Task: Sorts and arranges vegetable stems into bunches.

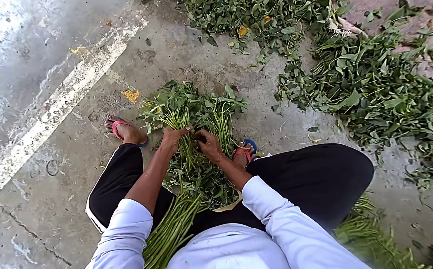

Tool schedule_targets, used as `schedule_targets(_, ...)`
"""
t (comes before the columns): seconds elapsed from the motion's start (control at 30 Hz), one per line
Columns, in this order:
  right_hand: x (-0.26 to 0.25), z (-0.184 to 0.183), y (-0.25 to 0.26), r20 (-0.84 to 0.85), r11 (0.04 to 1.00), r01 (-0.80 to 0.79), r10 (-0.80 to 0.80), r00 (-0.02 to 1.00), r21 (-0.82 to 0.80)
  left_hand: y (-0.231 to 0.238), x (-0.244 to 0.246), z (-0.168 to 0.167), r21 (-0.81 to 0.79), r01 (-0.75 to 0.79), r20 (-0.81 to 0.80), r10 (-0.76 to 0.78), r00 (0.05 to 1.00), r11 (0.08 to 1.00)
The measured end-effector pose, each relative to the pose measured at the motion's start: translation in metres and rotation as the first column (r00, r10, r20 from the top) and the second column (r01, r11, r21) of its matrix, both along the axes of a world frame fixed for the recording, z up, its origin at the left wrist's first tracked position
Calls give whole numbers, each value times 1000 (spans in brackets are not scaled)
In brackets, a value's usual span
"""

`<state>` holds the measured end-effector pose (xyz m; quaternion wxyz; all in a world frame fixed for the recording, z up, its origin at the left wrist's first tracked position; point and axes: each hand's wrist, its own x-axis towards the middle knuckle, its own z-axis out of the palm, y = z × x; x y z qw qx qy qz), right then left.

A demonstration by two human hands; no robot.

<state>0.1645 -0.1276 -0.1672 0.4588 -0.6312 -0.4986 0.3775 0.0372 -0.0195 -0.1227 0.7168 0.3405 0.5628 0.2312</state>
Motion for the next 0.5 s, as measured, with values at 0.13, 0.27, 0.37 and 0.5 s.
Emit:
schedule_targets(0.13, 46, -22, 20, 144, 961, 124, -90, 985, -249, 1, 2, -1, 25, -23, -31, 24, 999, 999)
schedule_targets(0.27, 84, -55, 32, 471, 760, 322, -23, 882, -565, 2, 2, 0, -16, -60, -31, 59, 998, 998)
schedule_targets(0.37, 82, -55, 28, 461, 777, 303, -19, 887, -552, 6, 2, 0, -9, -112, -40, 112, 993, 994)
schedule_targets(0.5, 48, -23, 11, 383, 942, 179, -59, 922, -285, 7, 1, 1, 23, -156, -70, 158, 985, 987)
